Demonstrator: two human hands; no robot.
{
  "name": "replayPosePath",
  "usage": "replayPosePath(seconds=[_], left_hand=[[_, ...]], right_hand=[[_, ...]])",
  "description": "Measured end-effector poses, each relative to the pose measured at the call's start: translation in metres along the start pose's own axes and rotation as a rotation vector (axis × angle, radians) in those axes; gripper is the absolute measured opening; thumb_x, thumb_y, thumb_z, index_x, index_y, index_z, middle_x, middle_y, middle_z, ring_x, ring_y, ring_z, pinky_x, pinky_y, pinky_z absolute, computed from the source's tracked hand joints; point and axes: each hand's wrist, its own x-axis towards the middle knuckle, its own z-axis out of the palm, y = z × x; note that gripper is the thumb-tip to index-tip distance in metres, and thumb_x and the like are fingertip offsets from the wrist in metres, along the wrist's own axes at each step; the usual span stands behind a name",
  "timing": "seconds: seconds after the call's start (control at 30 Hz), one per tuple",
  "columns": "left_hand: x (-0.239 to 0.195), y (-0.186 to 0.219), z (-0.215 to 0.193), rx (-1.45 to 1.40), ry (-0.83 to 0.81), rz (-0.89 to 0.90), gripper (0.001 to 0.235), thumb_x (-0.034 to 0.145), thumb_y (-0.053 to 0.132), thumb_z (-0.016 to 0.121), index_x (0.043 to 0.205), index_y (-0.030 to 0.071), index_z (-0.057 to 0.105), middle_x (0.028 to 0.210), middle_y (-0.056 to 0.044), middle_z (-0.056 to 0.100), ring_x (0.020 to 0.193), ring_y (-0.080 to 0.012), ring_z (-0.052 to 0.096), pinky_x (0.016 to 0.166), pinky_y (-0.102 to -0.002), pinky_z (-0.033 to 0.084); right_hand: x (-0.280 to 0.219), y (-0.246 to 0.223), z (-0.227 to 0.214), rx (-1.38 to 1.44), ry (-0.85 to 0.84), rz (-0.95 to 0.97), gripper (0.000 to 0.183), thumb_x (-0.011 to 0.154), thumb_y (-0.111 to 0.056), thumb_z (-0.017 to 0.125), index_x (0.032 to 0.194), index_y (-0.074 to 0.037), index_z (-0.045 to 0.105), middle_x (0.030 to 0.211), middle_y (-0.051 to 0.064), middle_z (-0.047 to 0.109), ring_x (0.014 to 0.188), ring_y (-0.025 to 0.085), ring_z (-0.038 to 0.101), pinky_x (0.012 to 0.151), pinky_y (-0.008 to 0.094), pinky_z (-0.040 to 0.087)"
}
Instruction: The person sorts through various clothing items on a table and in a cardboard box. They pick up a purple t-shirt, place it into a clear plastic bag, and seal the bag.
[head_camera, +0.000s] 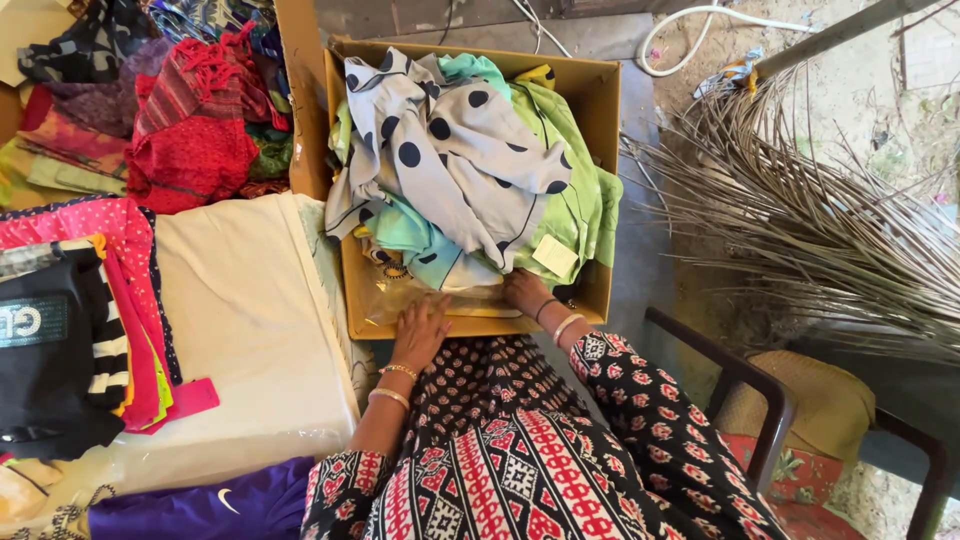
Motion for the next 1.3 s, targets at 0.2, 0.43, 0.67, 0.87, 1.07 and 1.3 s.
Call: replayPosePath(seconds=[0.2,0.43,0.67,0.87,1.07,1.3], left_hand=[[0.005,-0.002,-0.004,-0.007,-0.053,-0.093,0.068,0.101,0.044,0.05,0.162,0.031,0.022,0.16,-0.015,0.033,0.138,-0.0454,0.039,0.113,-0.06,0.031],[0.007,-0.003,-0.002,-0.039,-0.065,-0.14,0.074,0.098,0.042,0.054,0.162,0.033,0.018,0.162,-0.013,0.031,0.139,-0.0435,0.039,0.113,-0.059,0.032],[0.006,-0.002,0.002,-0.008,-0.008,-0.138,0.079,0.096,0.04,0.058,0.163,0.033,0.017,0.16,-0.013,0.033,0.135,-0.0429,0.043,0.111,-0.058,0.035],[0.007,0.004,-0.009,-0.017,-0.024,-0.156,0.081,0.096,0.039,0.059,0.164,0.034,0.015,0.161,-0.012,0.033,0.136,-0.043,0.043,0.113,-0.057,0.035],[0.006,0.0,-0.001,-0.015,-0.031,-0.167,0.081,0.095,0.039,0.059,0.163,0.034,0.015,0.162,-0.013,0.03,0.138,-0.0436,0.041,0.113,-0.058,0.033],[0.003,0.003,-0.006,-0.005,-0.038,-0.16,0.077,0.098,0.039,0.057,0.163,0.033,0.015,0.162,-0.013,0.031,0.139,-0.0433,0.04,0.113,-0.058,0.033]], right_hand=[[0.007,-0.011,0.019,-0.069,-0.053,0.022,0.016,0.086,-0.018,0.06,0.087,-0.017,0.075,0.099,0.005,0.072,0.105,0.023,0.064,0.094,0.038,0.045],[0.01,-0.003,0.039,0.025,-0.121,0.113,0.018,0.094,-0.016,0.056,0.097,-0.018,0.074,0.102,0.007,0.072,0.106,0.025,0.065,0.097,0.039,0.045],[0.015,-0.009,0.042,-0.096,-0.036,0.094,0.018,0.085,-0.019,0.059,0.09,-0.015,0.076,0.099,0.005,0.073,0.104,0.023,0.066,0.096,0.039,0.044],[0.017,0.0,0.056,-0.049,-0.208,0.14,0.021,0.094,-0.02,0.056,0.096,-0.016,0.077,0.106,0.007,0.073,0.109,0.024,0.064,0.099,0.04,0.044],[0.005,-0.01,0.038,-0.116,-0.09,0.134,0.02,0.088,-0.021,0.059,0.094,-0.018,0.078,0.108,0.003,0.071,0.113,0.022,0.062,0.104,0.038,0.042],[0.018,-0.016,0.045,-0.302,-0.195,0.113,0.022,0.092,-0.027,0.055,0.103,-0.018,0.072,0.107,0.007,0.069,0.106,0.024,0.062,0.092,0.043,0.043]])
